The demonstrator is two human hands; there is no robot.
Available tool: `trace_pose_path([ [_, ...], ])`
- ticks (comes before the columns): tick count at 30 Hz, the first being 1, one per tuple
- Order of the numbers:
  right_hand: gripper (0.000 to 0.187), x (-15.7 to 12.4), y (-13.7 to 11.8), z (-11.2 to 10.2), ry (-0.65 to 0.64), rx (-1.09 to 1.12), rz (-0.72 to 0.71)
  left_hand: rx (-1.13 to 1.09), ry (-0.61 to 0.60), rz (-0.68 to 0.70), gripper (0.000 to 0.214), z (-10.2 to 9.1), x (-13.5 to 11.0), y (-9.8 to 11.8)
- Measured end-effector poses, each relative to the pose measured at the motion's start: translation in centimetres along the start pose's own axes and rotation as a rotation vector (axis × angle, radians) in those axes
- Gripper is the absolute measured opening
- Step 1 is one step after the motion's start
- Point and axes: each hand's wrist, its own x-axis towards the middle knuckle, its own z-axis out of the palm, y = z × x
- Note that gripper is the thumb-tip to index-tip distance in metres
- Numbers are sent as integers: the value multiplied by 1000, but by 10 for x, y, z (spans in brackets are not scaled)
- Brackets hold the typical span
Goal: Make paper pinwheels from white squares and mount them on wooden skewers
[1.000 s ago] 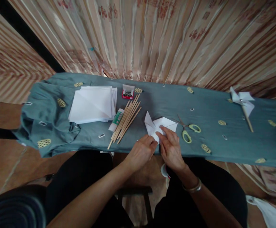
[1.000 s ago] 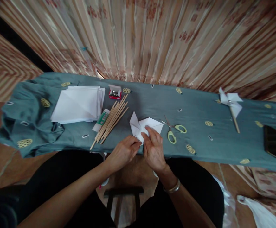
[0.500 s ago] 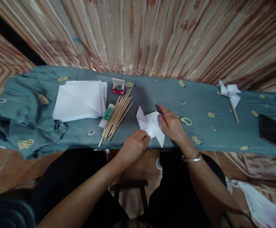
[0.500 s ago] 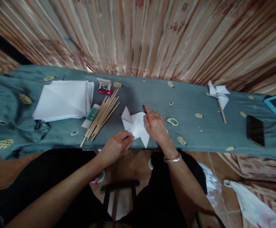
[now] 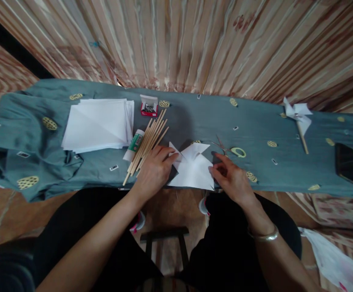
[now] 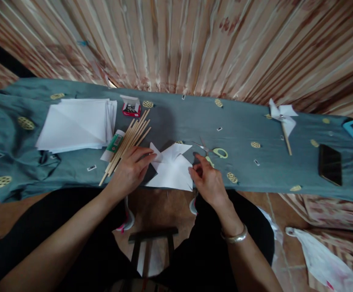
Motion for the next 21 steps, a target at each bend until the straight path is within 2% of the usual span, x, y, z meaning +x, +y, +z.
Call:
trace_pose_path([
  [1, 52, -4, 0, 1, -17, 8, 8, -26, 0, 12, 26, 0, -2, 6],
  [5, 55, -8, -2, 7, -65, 189, 56, -113, -178, 150, 26, 4, -12, 32],
  [8, 54, -8, -4, 12, -81, 348, 90, -91, -201, 161, 18, 10, -15, 38],
  [15, 30, -13, -9, 3, 48, 75, -2, -51, -202, 147, 13, 14, -13, 28],
  [18, 19, -13, -9, -3, 110, 47, -7, -58, -221, 132, 11, 14, -15, 28],
  [21, 18, -14, -13, -5, 109, 74, -34, -91, -228, 94, 14, 16, -16, 29],
])
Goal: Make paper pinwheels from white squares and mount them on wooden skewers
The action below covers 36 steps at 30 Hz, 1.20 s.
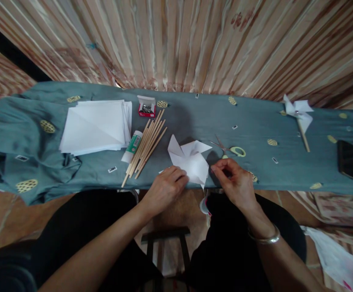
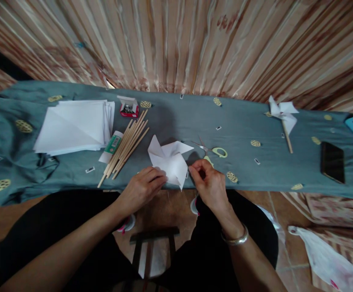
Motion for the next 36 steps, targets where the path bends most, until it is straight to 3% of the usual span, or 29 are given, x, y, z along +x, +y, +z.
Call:
trace_pose_path([
  [9, 17, -4, -16, 17, -88, 183, -46, -152, 90, -112, 18, 5, 1, -4],
  [12, 22, 1, -15, 6, -70, 310, 2, -169, 104, -147, 21, 7, 3, -5],
  [16, 36, 12, -9, -24, 5, 689, 113, -229, 146, -208, 22, 10, 3, -6],
  [18, 38, 15, -9, -28, -1, 781, 144, -267, 172, -235, 22, 12, 3, -6],
  [23, 15, 8, -20, 5, -143, 510, 4, -324, 170, -281, 8, 9, 3, -5],
  [27, 9, -1, -27, 28, -225, 287, -43, -320, 152, -273, 6, 7, 3, -5],
  [32, 10, -2, -28, 34, -146, 194, -52, -361, 176, -249, 20, 6, 0, -4],
  [36, 8, -2, -29, 37, -99, 71, -135, -284, 185, -137, 24, 7, -4, -5],
])
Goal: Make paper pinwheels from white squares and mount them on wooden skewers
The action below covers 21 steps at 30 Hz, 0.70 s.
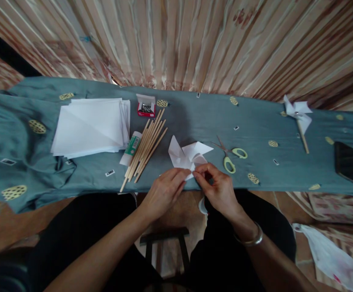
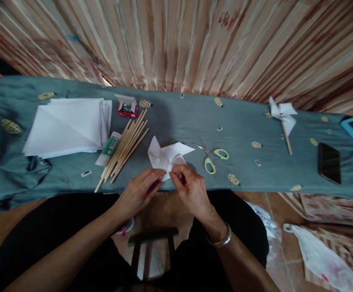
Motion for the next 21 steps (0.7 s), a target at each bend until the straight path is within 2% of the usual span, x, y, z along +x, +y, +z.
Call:
trace_pose_path([
  [6, 21, -3, 5, 3, 39, -191, -272, 63, 8, 70, 22, 2, -4, -3],
  [12, 24, -8, 7, 5, 87, -356, -320, 77, 6, 72, 22, 1, -2, -2],
  [21, 28, -9, 12, 8, 123, -391, -462, 94, 11, 71, 23, 2, -3, -3],
])
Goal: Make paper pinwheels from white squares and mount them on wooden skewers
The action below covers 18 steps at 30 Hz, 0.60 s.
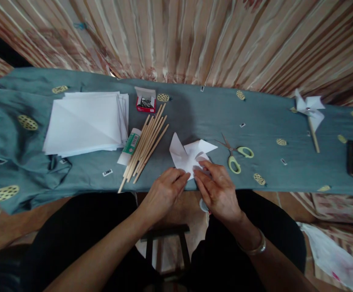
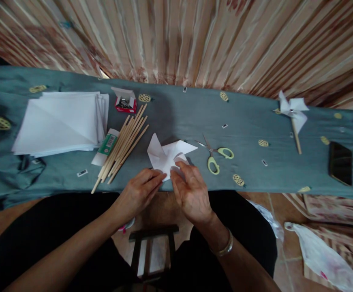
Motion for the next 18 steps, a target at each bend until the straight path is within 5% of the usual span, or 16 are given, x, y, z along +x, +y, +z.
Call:
trace_pose_path([
  [18, 39, -1, -1, 1, -6, 5, 15, 11, -46, -17, 22, 0, 3, 2],
])
